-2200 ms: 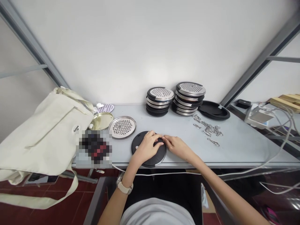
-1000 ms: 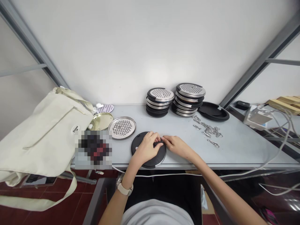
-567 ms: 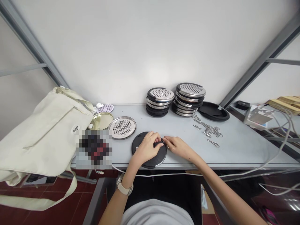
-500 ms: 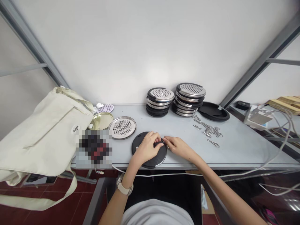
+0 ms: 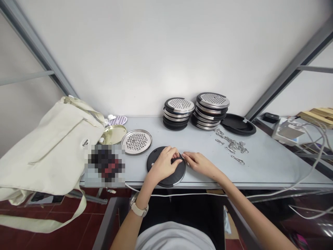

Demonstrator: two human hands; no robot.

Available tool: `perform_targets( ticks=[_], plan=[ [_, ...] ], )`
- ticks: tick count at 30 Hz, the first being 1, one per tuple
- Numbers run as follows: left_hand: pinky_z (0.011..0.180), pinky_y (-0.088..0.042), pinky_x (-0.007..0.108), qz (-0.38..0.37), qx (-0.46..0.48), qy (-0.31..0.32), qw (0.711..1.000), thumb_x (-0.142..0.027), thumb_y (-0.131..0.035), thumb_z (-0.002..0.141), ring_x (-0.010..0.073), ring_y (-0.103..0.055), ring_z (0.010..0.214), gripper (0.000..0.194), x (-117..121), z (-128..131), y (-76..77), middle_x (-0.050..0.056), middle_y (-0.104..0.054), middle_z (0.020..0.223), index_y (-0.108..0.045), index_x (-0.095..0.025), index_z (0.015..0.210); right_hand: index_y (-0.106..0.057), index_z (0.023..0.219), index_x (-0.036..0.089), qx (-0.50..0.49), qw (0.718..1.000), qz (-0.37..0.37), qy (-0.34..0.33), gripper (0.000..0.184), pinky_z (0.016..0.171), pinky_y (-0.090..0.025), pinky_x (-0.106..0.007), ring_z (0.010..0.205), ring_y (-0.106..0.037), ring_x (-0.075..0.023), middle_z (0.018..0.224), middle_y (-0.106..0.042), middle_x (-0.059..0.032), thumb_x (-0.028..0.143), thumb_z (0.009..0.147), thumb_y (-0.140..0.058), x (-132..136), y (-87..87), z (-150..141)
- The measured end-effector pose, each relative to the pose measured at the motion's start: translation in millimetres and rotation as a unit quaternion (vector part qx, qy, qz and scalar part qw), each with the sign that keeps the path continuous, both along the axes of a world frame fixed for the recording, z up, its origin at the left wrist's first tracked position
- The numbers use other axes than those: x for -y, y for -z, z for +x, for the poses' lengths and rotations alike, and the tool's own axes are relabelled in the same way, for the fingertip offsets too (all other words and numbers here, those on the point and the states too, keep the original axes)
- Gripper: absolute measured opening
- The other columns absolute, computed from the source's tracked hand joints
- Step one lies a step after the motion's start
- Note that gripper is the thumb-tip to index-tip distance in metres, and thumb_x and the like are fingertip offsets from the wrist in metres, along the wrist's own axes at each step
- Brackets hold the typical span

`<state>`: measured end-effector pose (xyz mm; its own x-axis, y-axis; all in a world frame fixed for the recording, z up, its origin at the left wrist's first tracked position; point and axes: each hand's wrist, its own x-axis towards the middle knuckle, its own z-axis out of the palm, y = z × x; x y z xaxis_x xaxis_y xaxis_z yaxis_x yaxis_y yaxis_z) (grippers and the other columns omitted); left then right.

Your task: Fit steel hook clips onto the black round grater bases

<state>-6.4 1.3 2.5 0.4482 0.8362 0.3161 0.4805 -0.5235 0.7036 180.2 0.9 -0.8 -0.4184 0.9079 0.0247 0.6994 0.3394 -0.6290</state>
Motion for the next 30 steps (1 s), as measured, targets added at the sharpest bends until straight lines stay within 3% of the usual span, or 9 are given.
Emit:
perform_targets(
  ticks=[8, 17, 24, 30],
  plan=[
    [0.081, -0.043, 0.033, 0.01, -0.019, -0.006, 1.0, -0.019, -0.053, 0.082, 0.0183, -0.049, 0.087, 0.004, 1, -2, -1.4, 0.002, -0.051, 0.088, -0.05, -0.02, 0.084, -0.046, 0.064, 0.019, -0.022, 0.999, 0.012, 0.031, 0.041, 0.056, -0.031, -0.023, 0.054, -0.041, -0.0108, 0.056, -0.045, 0.0033, 0.039, 0.094, -0.028, 1, -0.2, 1],
    [0.082, -0.043, 0.033, 0.012, -0.021, 0.0, 1.0, -0.015, -0.051, 0.082, 0.0184, -0.049, 0.087, 0.006, 2, -2, 0.3, 0.003, -0.051, 0.088, -0.05, -0.02, 0.086, -0.06, 0.076, 0.019, 0.042, 0.999, 0.02, 0.018, 0.037, 0.06, -0.032, -0.024, 0.062, -0.052, -0.0135, 0.072, -0.065, -0.0033, 0.032, 0.093, -0.03, -10, -1.6, -11],
    [0.081, -0.043, 0.032, 0.01, -0.016, 0.003, 1.0, -0.016, -0.053, 0.082, 0.0179, -0.05, 0.085, 0.005, 1, -1, 0.6, 0.002, -0.052, 0.086, -0.051, -0.02, 0.085, -0.059, 0.073, 0.019, 0.065, 0.997, 0.027, 0.02, 0.037, 0.056, -0.029, -0.023, 0.054, -0.048, -0.0121, 0.066, -0.063, -0.0022, 0.03, 0.094, -0.031, -4, -3.3, -8],
    [0.08, -0.044, 0.032, 0.008, -0.01, 0.002, 1.0, -0.015, -0.055, 0.081, 0.0178, -0.05, 0.085, 0.006, 0, -1, 2.2, 0.002, -0.053, 0.085, -0.051, -0.019, 0.083, -0.059, 0.078, 0.019, 0.075, 0.996, 0.045, 0.037, 0.035, 0.058, -0.029, -0.023, 0.058, -0.053, -0.0137, 0.069, -0.063, -0.0031, 0.029, 0.095, -0.029, -1, 2.8, -12]
  ],
)
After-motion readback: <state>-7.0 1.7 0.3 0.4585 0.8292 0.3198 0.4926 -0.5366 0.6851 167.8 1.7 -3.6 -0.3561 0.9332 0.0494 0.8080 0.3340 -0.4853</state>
